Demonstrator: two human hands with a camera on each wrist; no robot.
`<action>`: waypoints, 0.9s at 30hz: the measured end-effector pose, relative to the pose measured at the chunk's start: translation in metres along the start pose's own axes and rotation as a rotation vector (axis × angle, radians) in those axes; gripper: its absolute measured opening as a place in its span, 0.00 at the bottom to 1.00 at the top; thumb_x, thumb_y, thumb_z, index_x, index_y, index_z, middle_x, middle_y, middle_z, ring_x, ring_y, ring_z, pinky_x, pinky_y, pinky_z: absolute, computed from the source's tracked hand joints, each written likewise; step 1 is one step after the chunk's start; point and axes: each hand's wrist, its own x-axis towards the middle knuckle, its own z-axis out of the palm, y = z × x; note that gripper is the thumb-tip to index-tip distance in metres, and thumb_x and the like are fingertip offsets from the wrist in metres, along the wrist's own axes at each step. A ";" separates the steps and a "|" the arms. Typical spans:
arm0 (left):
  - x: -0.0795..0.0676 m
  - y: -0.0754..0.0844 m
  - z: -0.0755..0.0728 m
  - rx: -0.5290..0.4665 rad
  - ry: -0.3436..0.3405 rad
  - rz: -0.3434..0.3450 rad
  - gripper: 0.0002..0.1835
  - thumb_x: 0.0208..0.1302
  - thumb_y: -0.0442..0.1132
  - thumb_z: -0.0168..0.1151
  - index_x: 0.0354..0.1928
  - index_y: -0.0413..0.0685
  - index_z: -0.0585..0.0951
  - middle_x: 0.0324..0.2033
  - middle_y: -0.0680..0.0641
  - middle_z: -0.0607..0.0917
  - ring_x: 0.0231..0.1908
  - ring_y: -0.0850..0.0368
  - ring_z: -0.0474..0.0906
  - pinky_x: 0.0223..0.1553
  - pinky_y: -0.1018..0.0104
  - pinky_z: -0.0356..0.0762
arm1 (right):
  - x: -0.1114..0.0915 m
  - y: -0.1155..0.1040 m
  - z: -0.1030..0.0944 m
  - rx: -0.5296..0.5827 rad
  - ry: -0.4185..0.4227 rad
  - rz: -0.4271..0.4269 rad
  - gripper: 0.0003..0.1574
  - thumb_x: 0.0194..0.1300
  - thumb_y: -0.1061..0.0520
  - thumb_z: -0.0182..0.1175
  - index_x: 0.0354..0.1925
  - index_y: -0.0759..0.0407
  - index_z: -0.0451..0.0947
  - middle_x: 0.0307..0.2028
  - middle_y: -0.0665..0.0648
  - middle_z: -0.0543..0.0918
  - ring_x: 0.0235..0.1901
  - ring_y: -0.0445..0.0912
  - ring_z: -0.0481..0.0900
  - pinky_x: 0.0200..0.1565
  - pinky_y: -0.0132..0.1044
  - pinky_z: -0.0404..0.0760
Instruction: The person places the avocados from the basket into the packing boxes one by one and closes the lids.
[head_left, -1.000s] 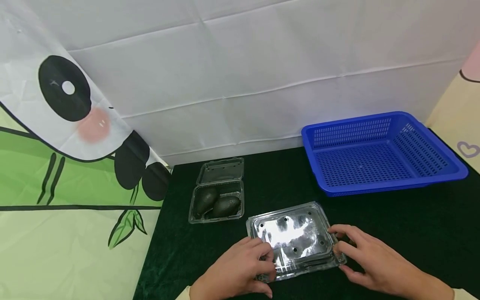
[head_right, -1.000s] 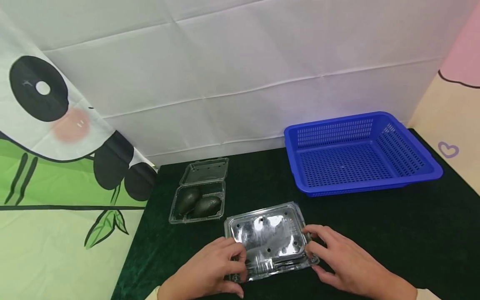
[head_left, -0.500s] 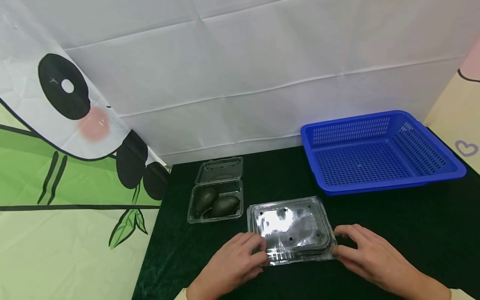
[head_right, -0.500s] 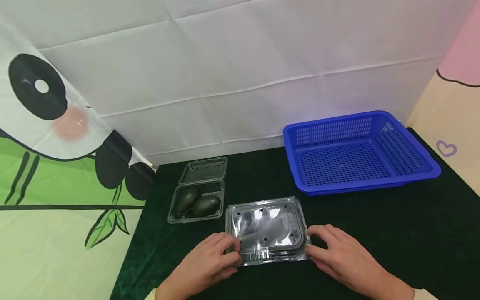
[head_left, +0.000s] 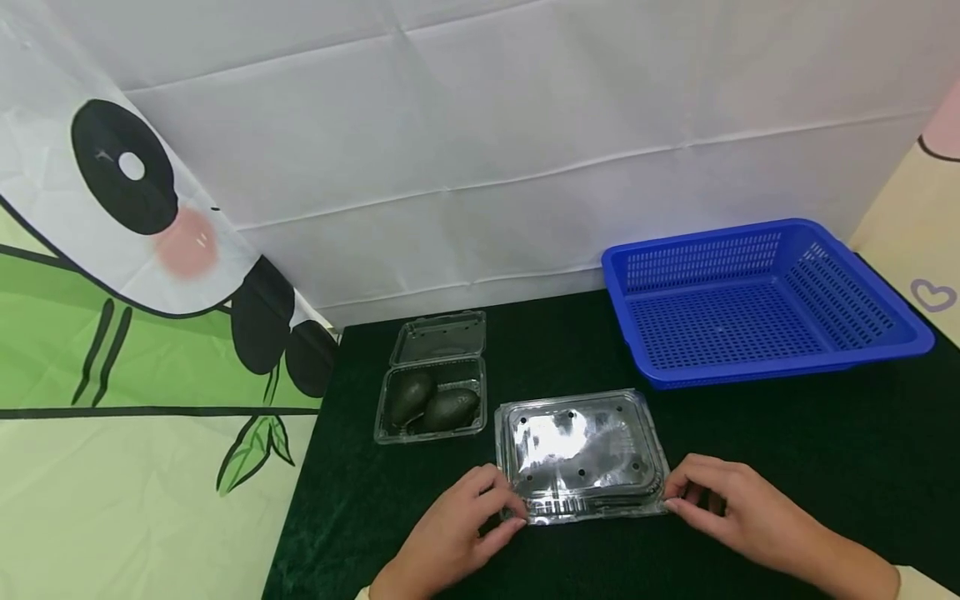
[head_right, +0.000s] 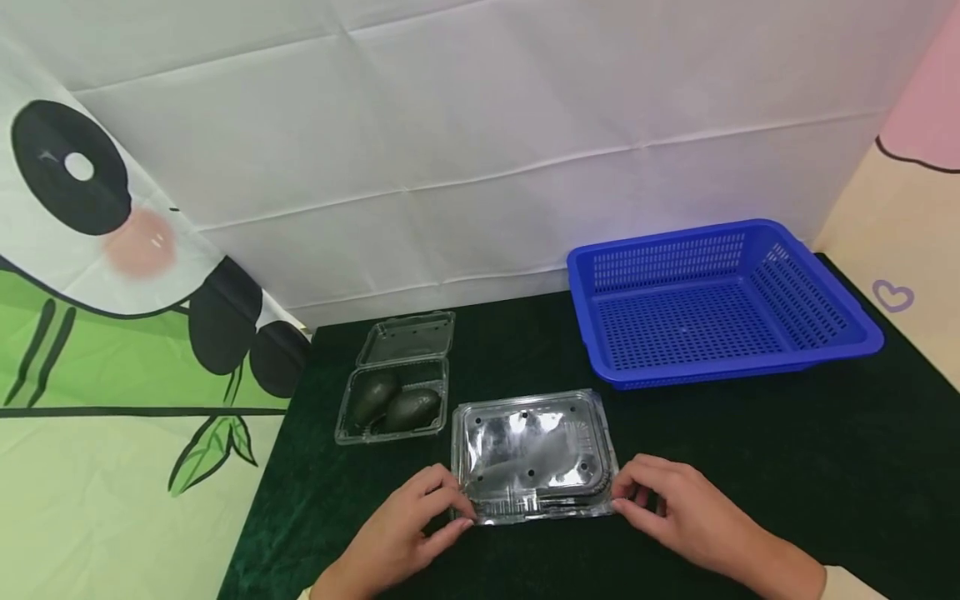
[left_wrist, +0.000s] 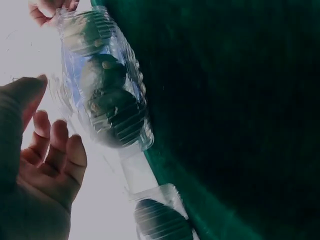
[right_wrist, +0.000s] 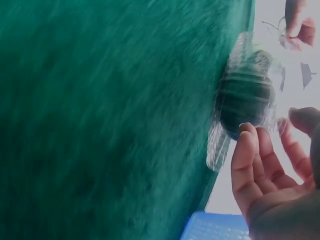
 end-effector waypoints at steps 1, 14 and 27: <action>-0.001 0.000 0.001 -0.027 0.009 -0.046 0.06 0.71 0.48 0.68 0.44 0.69 0.79 0.42 0.66 0.73 0.40 0.70 0.73 0.41 0.73 0.78 | 0.001 0.001 0.000 0.015 -0.001 0.018 0.14 0.71 0.59 0.66 0.47 0.39 0.78 0.40 0.39 0.81 0.36 0.36 0.81 0.30 0.32 0.81; -0.001 -0.001 0.005 -0.551 -0.120 -0.625 0.19 0.71 0.53 0.66 0.50 0.49 0.72 0.33 0.51 0.83 0.27 0.54 0.80 0.24 0.63 0.79 | 0.008 0.008 -0.006 0.549 -0.212 0.437 0.15 0.79 0.56 0.56 0.51 0.66 0.66 0.37 0.66 0.81 0.34 0.55 0.85 0.28 0.45 0.86; 0.002 -0.005 0.005 -0.846 -0.291 -0.685 0.18 0.78 0.52 0.57 0.42 0.44 0.83 0.34 0.48 0.86 0.29 0.58 0.83 0.22 0.71 0.77 | 0.010 0.016 -0.010 0.984 -0.440 0.492 0.18 0.83 0.59 0.44 0.55 0.70 0.76 0.46 0.64 0.83 0.42 0.48 0.85 0.38 0.34 0.85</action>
